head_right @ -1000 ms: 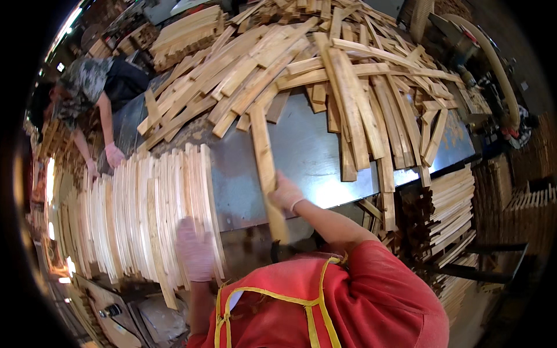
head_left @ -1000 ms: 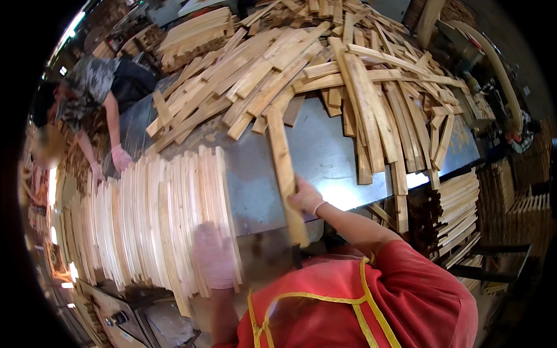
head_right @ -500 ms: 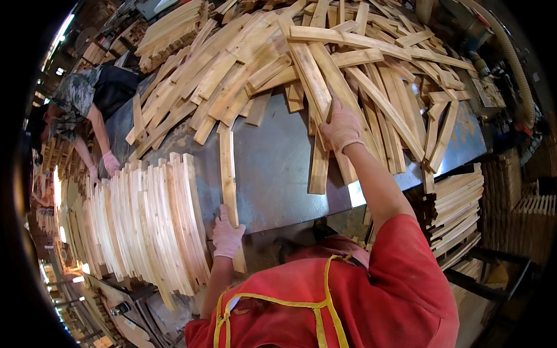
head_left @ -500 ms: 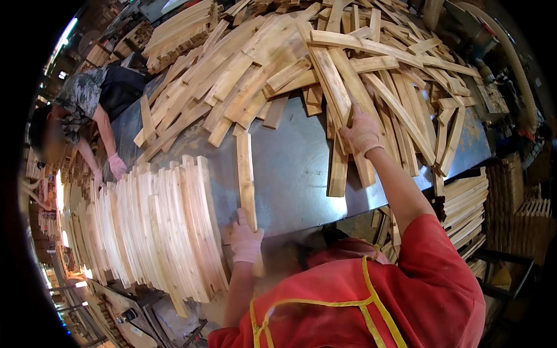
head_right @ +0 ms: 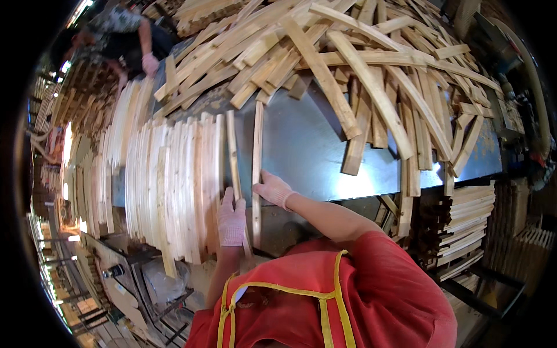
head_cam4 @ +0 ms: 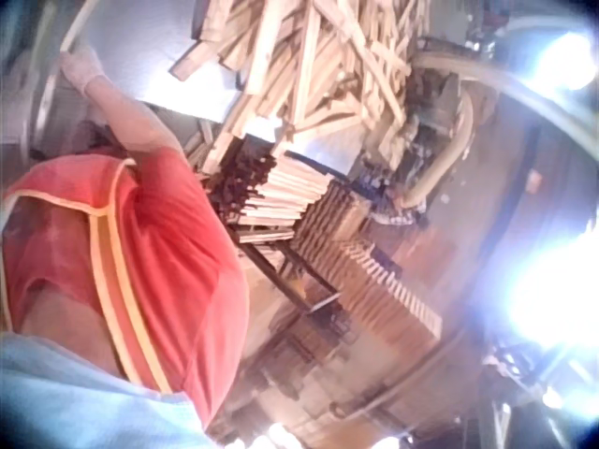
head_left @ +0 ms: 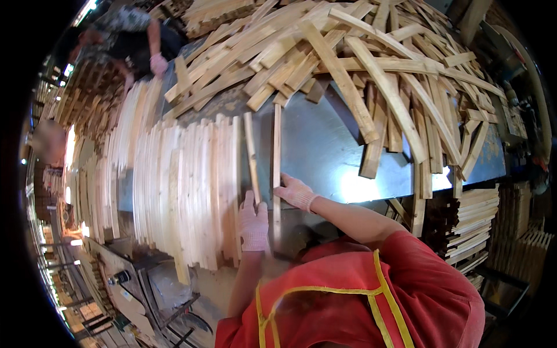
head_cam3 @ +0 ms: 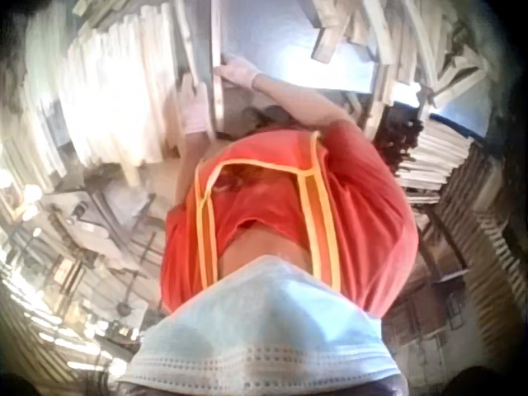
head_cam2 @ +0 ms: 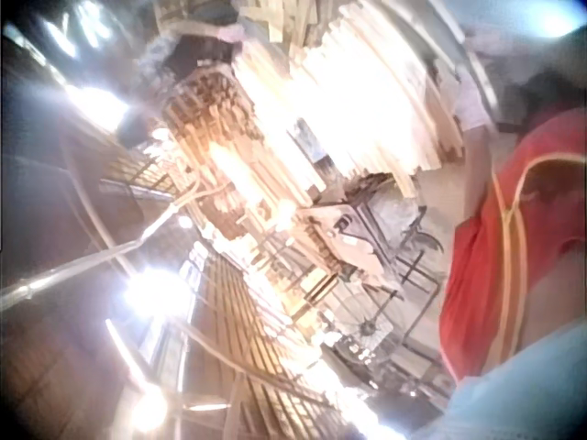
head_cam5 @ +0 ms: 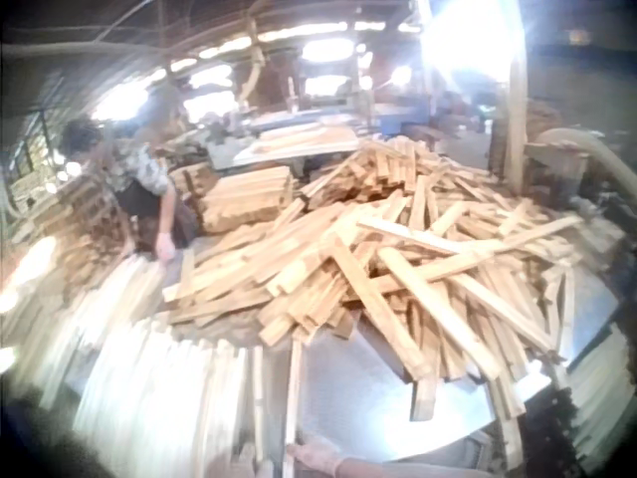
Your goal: The person picks up individual wooden planks from a large pile on a metal table and stacks them neatly in a separate pile. The person handles the planks one by one, aligning them carefully to form a uniform stack.
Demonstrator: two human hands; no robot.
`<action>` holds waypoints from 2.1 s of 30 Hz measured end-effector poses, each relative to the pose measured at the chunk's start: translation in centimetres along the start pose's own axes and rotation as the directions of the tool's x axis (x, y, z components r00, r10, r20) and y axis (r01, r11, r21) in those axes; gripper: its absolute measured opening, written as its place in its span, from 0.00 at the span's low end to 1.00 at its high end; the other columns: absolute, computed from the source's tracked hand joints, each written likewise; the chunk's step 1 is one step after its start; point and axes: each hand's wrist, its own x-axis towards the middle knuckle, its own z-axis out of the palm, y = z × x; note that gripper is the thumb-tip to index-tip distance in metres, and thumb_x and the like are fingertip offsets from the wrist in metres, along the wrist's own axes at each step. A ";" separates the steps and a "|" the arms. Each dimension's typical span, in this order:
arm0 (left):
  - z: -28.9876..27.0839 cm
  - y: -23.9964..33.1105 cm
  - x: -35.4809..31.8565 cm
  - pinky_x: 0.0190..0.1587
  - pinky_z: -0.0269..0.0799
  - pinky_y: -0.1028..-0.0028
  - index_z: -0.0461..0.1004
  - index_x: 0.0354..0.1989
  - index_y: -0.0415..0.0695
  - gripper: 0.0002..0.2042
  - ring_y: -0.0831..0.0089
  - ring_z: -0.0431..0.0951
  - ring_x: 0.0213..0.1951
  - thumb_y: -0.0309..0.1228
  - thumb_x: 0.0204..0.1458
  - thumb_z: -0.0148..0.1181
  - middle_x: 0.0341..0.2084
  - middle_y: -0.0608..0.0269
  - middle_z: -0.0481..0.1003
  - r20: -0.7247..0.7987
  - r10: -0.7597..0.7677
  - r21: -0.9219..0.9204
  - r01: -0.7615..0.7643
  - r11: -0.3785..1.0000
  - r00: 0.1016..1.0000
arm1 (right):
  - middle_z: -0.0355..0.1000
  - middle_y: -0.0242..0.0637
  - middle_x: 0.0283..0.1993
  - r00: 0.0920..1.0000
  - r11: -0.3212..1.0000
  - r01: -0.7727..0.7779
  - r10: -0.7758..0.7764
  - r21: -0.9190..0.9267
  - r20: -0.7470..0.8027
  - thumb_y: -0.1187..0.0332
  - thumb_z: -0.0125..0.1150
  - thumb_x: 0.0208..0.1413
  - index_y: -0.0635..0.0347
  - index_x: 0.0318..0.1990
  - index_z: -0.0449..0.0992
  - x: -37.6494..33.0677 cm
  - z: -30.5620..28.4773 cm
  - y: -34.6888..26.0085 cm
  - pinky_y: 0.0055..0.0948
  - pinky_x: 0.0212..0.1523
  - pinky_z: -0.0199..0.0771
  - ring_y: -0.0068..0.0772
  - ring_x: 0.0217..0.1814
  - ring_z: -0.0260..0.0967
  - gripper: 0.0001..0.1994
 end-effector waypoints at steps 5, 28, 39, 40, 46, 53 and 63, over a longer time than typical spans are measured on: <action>-1.0 -3.8 0.5 0.74 0.57 0.54 0.64 0.74 0.44 0.37 0.53 0.65 0.72 0.51 0.60 0.62 0.70 0.47 0.69 -0.059 0.208 0.529 -0.146 0.836 0.976 | 0.77 0.68 0.53 0.941 0.946 0.253 -0.192 -0.203 0.279 0.56 0.59 0.58 0.69 0.57 0.72 6.5 6.3 0.1 0.52 0.61 0.72 0.69 0.59 0.74 0.26; 6.2 3.1 -0.7 0.72 0.57 0.49 0.59 0.77 0.42 0.45 0.48 0.62 0.71 0.57 0.55 0.64 0.73 0.49 0.60 0.046 0.221 0.476 -0.216 0.853 0.974 | 0.74 0.52 0.58 0.753 0.642 -0.077 -0.464 -0.763 -0.467 0.55 0.73 0.49 0.57 0.63 0.69 0.1 -23.1 -0.8 0.47 0.61 0.75 0.58 0.61 0.74 0.34; 5.6 0.4 1.3 0.60 0.73 0.56 0.54 0.78 0.45 0.43 0.53 0.71 0.60 0.47 0.56 0.66 0.69 0.53 0.63 -0.024 0.014 0.639 0.004 0.769 1.000 | 0.78 0.55 0.57 0.943 0.956 -0.116 0.021 -0.269 -0.331 0.59 0.69 0.57 0.64 0.74 0.63 -3.0 -22.2 -0.6 0.40 0.61 0.76 0.49 0.58 0.78 0.39; 4.9 1.6 1.3 0.58 0.75 0.58 0.54 0.79 0.46 0.42 0.54 0.75 0.53 0.45 0.57 0.65 0.62 0.54 0.70 0.002 -0.021 0.666 0.014 0.746 1.000 | 0.77 0.56 0.61 0.947 0.986 -0.042 -0.013 -0.163 -0.322 0.57 0.69 0.58 0.65 0.75 0.61 -2.5 -19.7 2.2 0.38 0.63 0.74 0.47 0.61 0.76 0.40; 1.5 1.9 1.4 0.59 0.76 0.58 0.57 0.77 0.40 0.41 0.52 0.81 0.53 0.37 0.56 0.67 0.54 0.44 0.79 0.184 -0.082 0.375 0.007 0.927 0.980 | 0.70 0.67 0.68 0.976 0.995 -0.019 -0.003 -0.099 -0.219 0.49 0.60 0.63 0.64 0.78 0.57 0.0 -5.1 3.5 0.44 0.70 0.68 0.60 0.72 0.69 0.42; 1.0 0.1 3.1 0.69 0.65 0.55 0.61 0.76 0.42 0.37 0.51 0.71 0.67 0.44 0.59 0.64 0.68 0.45 0.69 0.030 0.082 0.161 -0.086 0.983 0.996 | 0.78 0.66 0.51 0.979 0.906 0.104 -0.021 -0.410 0.201 0.47 0.53 0.65 0.64 0.57 0.72 5.6 -1.6 -3.3 0.56 0.58 0.74 0.68 0.56 0.75 0.27; 2.3 -0.2 3.3 0.70 0.57 0.43 0.69 0.66 0.46 0.40 0.46 0.64 0.65 0.49 0.42 0.73 0.61 0.48 0.67 -0.124 0.440 0.487 -0.332 0.808 0.889 | 0.70 0.40 0.67 0.851 0.315 -0.016 -0.494 -0.949 -0.178 0.57 0.73 0.52 0.53 0.68 0.67 14.6 -20.2 -12.2 0.47 0.68 0.69 0.50 0.72 0.66 0.36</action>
